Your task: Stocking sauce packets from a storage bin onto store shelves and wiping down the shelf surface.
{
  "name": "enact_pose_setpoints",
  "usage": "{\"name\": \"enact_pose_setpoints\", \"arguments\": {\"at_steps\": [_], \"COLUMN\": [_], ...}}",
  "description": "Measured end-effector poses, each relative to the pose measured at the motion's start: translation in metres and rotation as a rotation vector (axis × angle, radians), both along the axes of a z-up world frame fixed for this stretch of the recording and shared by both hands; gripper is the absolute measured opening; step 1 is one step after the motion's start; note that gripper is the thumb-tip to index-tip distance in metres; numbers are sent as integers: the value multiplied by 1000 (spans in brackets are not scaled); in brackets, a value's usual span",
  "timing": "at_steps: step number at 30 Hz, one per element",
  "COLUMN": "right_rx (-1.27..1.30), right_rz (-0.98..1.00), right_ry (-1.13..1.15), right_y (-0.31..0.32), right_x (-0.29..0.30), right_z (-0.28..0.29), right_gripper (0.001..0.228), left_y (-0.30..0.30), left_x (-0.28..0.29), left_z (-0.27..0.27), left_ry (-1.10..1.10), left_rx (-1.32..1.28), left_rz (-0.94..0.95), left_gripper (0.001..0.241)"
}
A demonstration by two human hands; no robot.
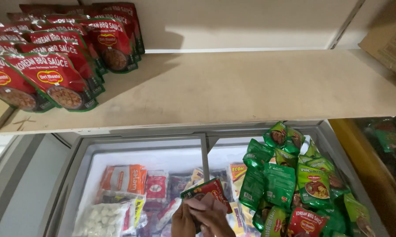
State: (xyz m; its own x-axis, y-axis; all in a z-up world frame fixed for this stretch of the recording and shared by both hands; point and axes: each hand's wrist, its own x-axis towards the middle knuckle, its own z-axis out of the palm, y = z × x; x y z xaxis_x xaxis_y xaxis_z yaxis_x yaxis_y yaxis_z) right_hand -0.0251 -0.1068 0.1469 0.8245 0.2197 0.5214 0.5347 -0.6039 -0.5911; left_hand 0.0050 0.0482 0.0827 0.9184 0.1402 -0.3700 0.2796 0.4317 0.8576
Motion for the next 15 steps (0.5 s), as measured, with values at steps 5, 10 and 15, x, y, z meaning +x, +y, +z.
{"name": "enact_pose_setpoints", "arguments": {"at_steps": [5, 10, 15], "right_rx": [-80, 1519, 841], "right_rz": [-220, 337, -196], "right_ry": [-38, 665, 807], "right_y": [-6, -30, 15], "right_x": [21, 48, 57], "right_z": [49, 22, 79], "right_gripper": [52, 41, 38], "left_y": [-1, 26, 41], "left_x": [-10, 4, 14], "left_z": [25, 52, 79], "left_ry": [-126, -125, -73], "left_rx": [-107, -357, -396], "left_rz": [56, 240, 320], "left_gripper": [48, 53, 53]}}
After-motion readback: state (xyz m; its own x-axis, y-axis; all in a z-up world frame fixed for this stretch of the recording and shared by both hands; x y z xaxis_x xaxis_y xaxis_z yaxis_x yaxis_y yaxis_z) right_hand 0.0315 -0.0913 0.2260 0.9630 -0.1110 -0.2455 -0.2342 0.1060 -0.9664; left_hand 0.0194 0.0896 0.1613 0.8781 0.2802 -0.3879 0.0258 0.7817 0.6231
